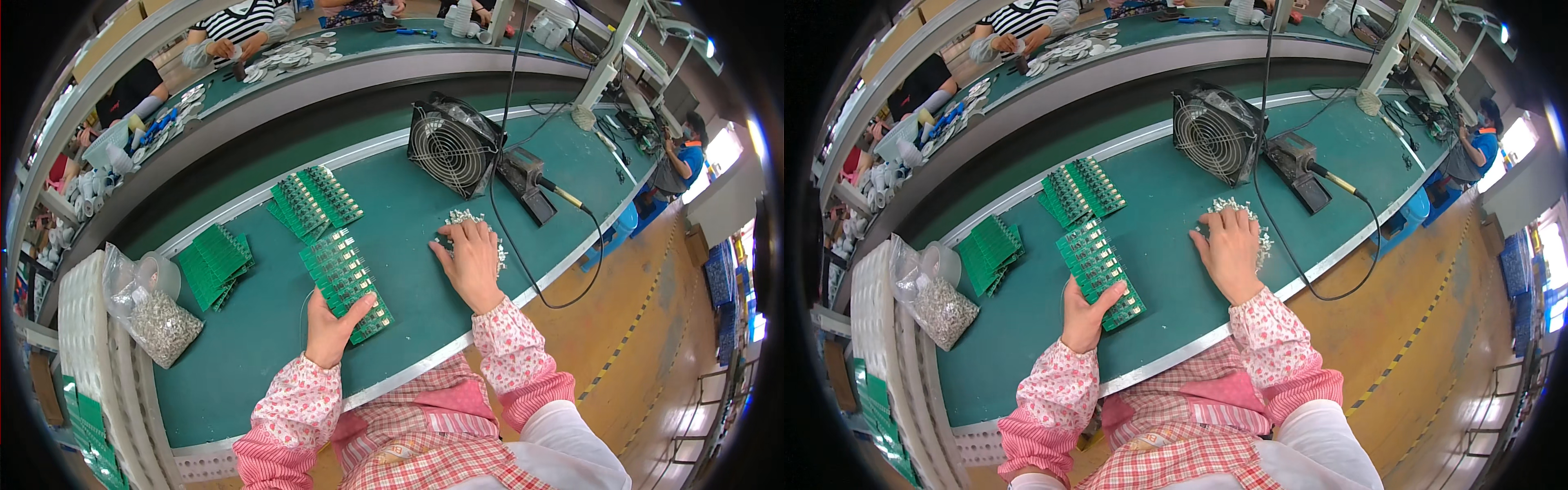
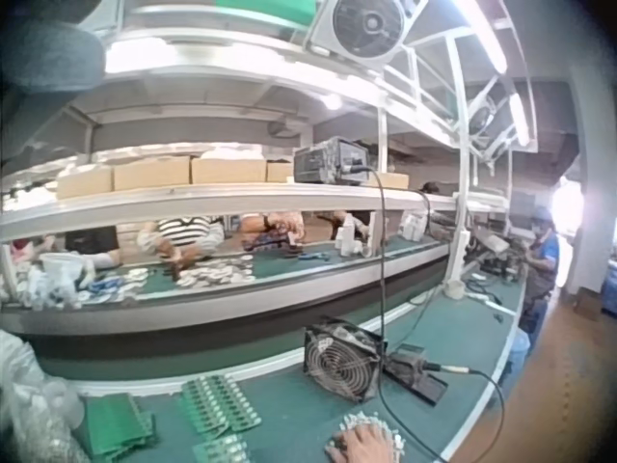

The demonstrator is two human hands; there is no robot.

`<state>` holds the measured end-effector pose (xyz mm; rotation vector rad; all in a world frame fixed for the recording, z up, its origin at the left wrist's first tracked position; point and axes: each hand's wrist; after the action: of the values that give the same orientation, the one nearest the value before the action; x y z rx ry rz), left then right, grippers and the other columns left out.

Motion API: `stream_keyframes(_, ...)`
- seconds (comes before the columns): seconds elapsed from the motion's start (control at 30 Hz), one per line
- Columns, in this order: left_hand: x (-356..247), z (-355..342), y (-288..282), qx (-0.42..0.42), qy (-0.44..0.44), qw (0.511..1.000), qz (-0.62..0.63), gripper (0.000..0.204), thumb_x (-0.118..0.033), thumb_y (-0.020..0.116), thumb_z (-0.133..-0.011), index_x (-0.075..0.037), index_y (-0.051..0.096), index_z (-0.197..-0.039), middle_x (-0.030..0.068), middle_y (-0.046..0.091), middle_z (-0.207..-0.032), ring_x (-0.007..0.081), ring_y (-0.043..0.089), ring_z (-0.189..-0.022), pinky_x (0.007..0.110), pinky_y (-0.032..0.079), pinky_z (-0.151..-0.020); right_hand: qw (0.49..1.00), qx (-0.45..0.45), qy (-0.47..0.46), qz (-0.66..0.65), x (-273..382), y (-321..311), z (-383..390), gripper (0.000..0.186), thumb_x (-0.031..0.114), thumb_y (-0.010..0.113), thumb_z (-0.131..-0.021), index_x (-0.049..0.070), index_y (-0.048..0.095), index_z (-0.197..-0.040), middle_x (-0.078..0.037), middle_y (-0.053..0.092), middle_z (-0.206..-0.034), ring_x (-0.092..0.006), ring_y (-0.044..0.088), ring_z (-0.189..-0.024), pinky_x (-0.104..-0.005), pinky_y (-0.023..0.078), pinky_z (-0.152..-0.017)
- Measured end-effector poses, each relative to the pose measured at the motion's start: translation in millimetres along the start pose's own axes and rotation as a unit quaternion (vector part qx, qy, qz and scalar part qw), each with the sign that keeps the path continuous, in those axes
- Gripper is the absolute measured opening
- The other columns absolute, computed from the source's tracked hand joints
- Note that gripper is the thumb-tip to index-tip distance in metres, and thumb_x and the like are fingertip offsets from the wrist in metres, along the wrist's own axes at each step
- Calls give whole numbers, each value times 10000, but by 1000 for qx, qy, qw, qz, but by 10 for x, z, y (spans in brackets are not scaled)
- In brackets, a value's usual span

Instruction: The person inserts small electronic components into green circuit board strips by hand and solders the components using a soldering iron and solder wire.

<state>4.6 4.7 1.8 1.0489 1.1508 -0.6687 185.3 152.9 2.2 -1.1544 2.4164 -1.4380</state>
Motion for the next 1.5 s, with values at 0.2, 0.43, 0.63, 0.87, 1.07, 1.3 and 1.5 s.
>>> stream_keyframes(0.2,-2,-1,-8,13,10,1000,3,322,-1,701,-784,-15,536,-1060,42,627,-931,110,616,-813,264,524,-715,995,-17,23,-92,102,32,3,106,74,679,-757,70,617,-843,-57,588,-784,-223,544,-756,-354,420,-674)
stream_keyframes(0.43,-11,8,-4,10,9,1000,-2,336,-13,715,-776,-8,544,-1065,45,631,-939,108,616,-817,267,525,-713,860,158,199,-442,350,-115,137,172,109,680,-817,0,654,-947,-58,674,-856,-114,622,-732,-243,492,-683)
stream_keyframes(0.63,-23,-4,6,8,21,1000,-6,322,-15,716,-777,-5,544,-1051,45,636,-927,107,619,-808,262,525,-703,751,209,234,-581,463,-154,211,161,124,650,-862,-18,644,-938,-59,672,-889,-98,613,-785,-224,490,-700)
stream_keyframes(0.87,-23,9,5,4,28,1000,-9,303,-21,713,-782,-5,544,-1033,45,640,-913,108,620,-802,261,524,-703,693,246,265,-624,636,-192,239,157,149,640,-871,-2,623,-914,-65,650,-916,-104,593,-844,-238,475,-718)
stream_keyframes(1.07,-25,19,-10,27,31,998,-51,361,-8,703,-782,-16,517,-1090,42,624,-965,114,611,-855,263,506,-756,649,265,293,-650,660,-145,261,166,158,654,-862,4,613,-910,-49,638,-901,-89,582,-797,-226,474,-681)
stream_keyframes(1.3,-24,43,-15,34,55,994,-90,363,-13,703,-782,-15,515,-1093,43,623,-973,108,608,-857,259,503,-763,652,263,288,-650,694,-140,269,168,154,660,-860,9,590,-907,-40,635,-885,-79,581,-757,-224,477,-665)
stream_keyframes(1.5,-28,47,3,33,77,990,-111,268,-37,712,-784,-6,573,-1010,33,645,-902,91,607,-800,254,501,-710,679,240,243,-650,677,-48,337,159,130,640,-878,15,535,-910,-40,614,-847,-75,569,-747,-225,472,-665)
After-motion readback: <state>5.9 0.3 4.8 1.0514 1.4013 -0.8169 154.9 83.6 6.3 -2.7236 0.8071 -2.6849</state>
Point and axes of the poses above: each hand's wrist, its own z-axis away from the middle knuckle, its own y-axis out of the palm, x = y × z
